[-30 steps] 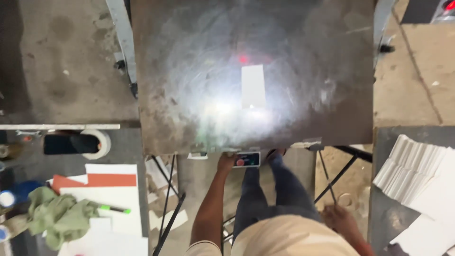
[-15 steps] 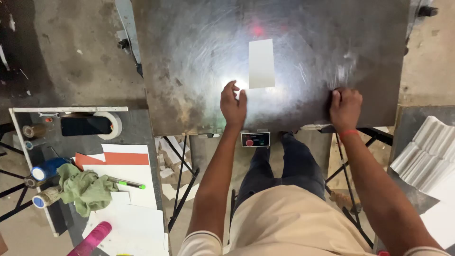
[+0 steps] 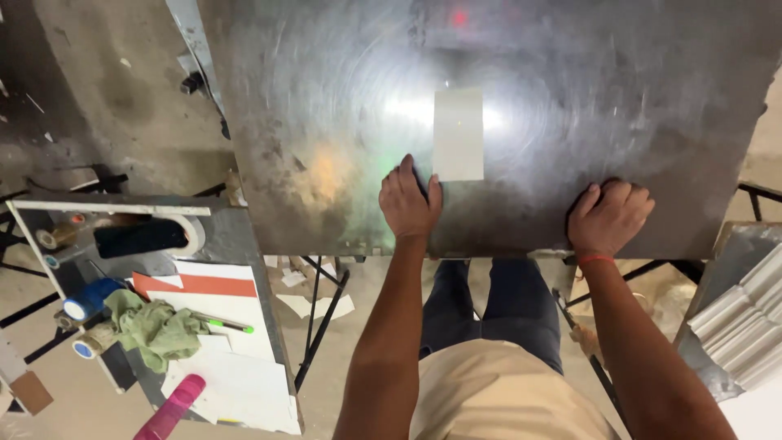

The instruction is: Cutting a pattern and folding paper into an envelope in a workshop.

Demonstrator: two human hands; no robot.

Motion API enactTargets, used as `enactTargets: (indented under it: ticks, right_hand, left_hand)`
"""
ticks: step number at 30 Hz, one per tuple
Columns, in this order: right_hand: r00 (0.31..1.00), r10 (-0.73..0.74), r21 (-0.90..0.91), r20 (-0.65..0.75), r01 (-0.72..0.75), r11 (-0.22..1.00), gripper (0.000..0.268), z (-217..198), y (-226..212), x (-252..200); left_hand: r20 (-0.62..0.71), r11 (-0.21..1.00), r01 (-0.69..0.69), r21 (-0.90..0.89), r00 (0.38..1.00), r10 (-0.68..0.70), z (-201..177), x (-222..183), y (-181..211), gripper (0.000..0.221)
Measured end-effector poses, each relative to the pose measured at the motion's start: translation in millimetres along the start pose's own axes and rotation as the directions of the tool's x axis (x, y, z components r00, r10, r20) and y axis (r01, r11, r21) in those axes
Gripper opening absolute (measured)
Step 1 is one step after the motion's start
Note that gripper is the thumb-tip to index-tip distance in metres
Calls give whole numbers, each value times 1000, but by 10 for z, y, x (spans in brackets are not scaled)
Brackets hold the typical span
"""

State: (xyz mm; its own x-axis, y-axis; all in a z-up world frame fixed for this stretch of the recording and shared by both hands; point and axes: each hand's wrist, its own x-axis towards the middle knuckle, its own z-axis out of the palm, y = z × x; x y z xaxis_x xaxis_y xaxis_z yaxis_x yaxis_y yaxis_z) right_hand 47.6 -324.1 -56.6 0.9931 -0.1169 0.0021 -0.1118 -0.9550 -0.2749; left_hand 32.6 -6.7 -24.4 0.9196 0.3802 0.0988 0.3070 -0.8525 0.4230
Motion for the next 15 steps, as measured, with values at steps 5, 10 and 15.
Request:
enactTargets:
  ticks: [5, 10, 15]
  right_hand:
    - [999, 31, -15, 25, -31, 999, 28, -24, 7, 38]
    - [998, 18, -19, 55, -17, 1000, 41, -23, 26, 12]
    - [997, 36, -31, 68, -34, 999, 42, 11, 62, -3]
  left_hand:
    - [14, 1000, -2, 31, 1000, 2, -7, 42, 46, 57]
    - [50, 998, 14, 55, 999, -17, -3, 42, 29, 60]
    - [62, 998, -1, 63, 998, -3, -2, 37, 33, 62]
